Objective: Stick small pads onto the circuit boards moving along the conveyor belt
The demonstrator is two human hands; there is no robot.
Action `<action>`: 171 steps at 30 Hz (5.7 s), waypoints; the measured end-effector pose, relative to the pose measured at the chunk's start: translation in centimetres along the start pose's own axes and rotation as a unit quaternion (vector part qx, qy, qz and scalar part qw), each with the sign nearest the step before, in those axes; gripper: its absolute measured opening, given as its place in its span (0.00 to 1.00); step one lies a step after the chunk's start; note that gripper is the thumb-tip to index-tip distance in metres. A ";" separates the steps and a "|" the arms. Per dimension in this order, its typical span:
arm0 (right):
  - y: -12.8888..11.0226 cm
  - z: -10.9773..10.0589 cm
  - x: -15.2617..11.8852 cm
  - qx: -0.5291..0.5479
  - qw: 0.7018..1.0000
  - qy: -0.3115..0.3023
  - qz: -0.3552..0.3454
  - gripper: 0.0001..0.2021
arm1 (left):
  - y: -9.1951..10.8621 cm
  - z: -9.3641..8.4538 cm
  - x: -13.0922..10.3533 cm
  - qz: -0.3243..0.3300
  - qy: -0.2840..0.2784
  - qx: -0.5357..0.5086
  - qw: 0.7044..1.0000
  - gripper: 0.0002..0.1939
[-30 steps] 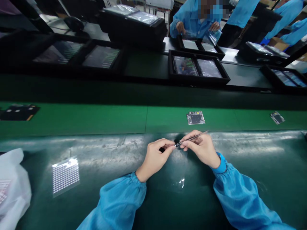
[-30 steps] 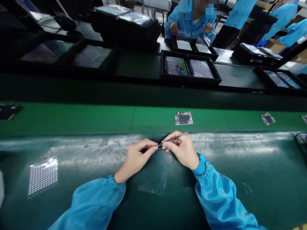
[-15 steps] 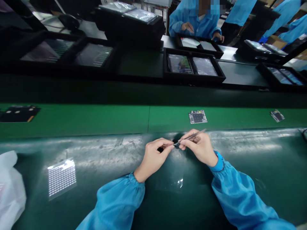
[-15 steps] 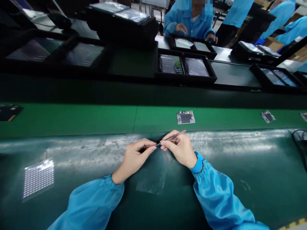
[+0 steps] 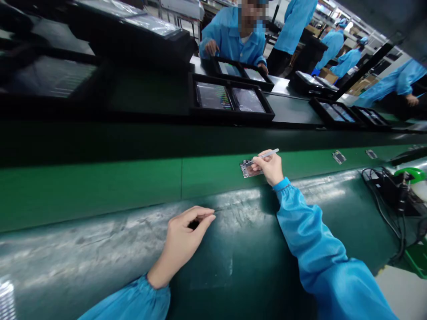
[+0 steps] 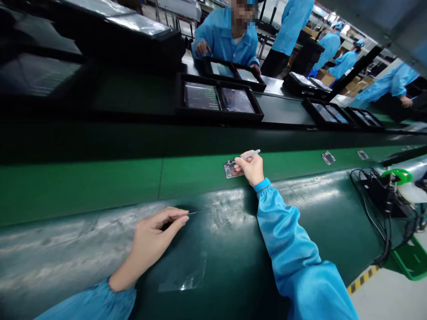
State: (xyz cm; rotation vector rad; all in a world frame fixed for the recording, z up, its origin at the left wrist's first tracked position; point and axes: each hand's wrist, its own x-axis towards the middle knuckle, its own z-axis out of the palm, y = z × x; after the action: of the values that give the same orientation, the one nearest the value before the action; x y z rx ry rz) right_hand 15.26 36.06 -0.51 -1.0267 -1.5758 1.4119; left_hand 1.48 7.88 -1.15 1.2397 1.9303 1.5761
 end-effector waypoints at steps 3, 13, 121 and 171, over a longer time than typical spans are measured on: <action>0.6 0.4 0.9 -0.019 1.000 0.001 0.015 0.22 | 0.0 0.0 0.0 0.003 -0.003 0.002 1.000 0.04; 1.9 -0.5 1.8 -0.036 0.999 0.010 0.011 0.20 | -0.3 -0.1 0.0 0.014 -0.002 0.009 1.000 0.04; 0.2 7.3 -11.2 0.031 0.960 -0.258 -0.105 0.11 | -1.7 -0.3 0.0 -0.022 0.003 0.009 1.000 0.13; 0.7 7.2 -11.4 0.023 0.959 -0.263 -0.100 0.14 | -1.8 -0.1 -0.2 -0.034 0.003 -0.005 0.999 0.08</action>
State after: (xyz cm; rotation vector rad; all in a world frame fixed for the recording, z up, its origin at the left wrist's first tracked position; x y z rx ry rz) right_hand 13.00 22.90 -2.15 -0.4584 -1.9434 1.6523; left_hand 0.83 7.70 -2.80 1.1540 1.9440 1.5551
